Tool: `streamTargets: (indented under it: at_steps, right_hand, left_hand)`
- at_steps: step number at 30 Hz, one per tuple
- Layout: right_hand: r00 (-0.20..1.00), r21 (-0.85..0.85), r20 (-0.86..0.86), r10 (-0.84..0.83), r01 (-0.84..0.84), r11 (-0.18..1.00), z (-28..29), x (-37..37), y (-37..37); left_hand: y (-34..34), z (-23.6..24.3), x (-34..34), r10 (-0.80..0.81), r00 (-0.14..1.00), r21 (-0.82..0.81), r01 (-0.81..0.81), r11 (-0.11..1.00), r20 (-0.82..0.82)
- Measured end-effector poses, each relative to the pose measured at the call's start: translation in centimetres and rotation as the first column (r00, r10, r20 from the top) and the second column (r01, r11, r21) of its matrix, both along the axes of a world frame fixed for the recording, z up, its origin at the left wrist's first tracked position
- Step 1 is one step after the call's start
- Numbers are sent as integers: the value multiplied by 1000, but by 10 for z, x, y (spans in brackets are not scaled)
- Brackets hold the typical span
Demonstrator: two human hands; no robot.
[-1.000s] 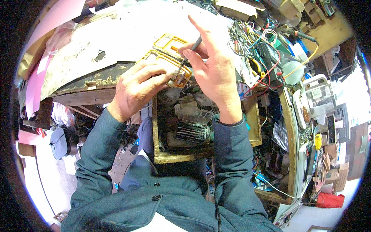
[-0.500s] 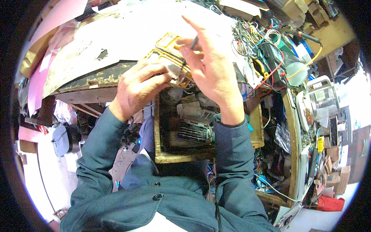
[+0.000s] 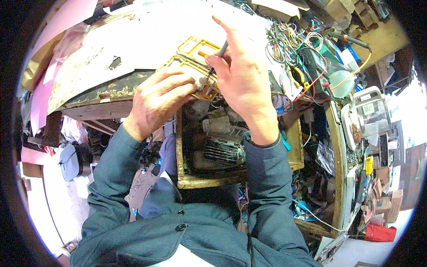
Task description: The person disassembles a small yellow plastic device, removes a circuit board, and uses a soldering iron to work on the board. They then reassemble the device and place it on the workbench.
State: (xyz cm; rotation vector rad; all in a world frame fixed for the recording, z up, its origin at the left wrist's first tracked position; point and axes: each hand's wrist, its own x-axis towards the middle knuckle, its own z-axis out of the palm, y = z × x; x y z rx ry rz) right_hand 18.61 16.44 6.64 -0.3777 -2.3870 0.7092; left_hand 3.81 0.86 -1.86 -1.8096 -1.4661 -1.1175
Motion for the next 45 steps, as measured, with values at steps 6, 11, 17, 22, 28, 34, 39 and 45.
streamTargets:
  at_steps: [6,11,17,22,28,34,39,45]
  right_hand:
    - [993,-33,-37,112,-113,993,-3,3,5]
    - [996,-129,-18,87,-89,988,0,3,-2]
    - [981,-130,-89,169,-180,975,-5,3,7]
    - [997,-114,-29,67,-70,991,-4,1,6]
    - [982,-258,-114,150,-175,950,-5,0,10]
    - [1000,-42,-16,-8,7,999,0,-2,1]
    - [1000,10,-6,-19,19,1000,-1,-1,3]
    - [999,-41,-28,39,-40,998,-1,0,-2]
  left_hand:
    - [1,2,1,31,999,-83,-34,996,-37]
    - [2,1,2,81,996,-66,-84,994,-38]
    - [4,-1,1,92,993,-39,-94,995,-69]
    - [2,-2,1,94,994,-44,-96,994,-54]
    - [2,0,1,66,997,-60,-69,996,-44]
    - [1,1,1,76,996,-64,-79,995,-48]
    - [2,-1,0,93,993,-20,-95,995,-75]
    - [2,2,1,94,993,-49,-98,994,-69]
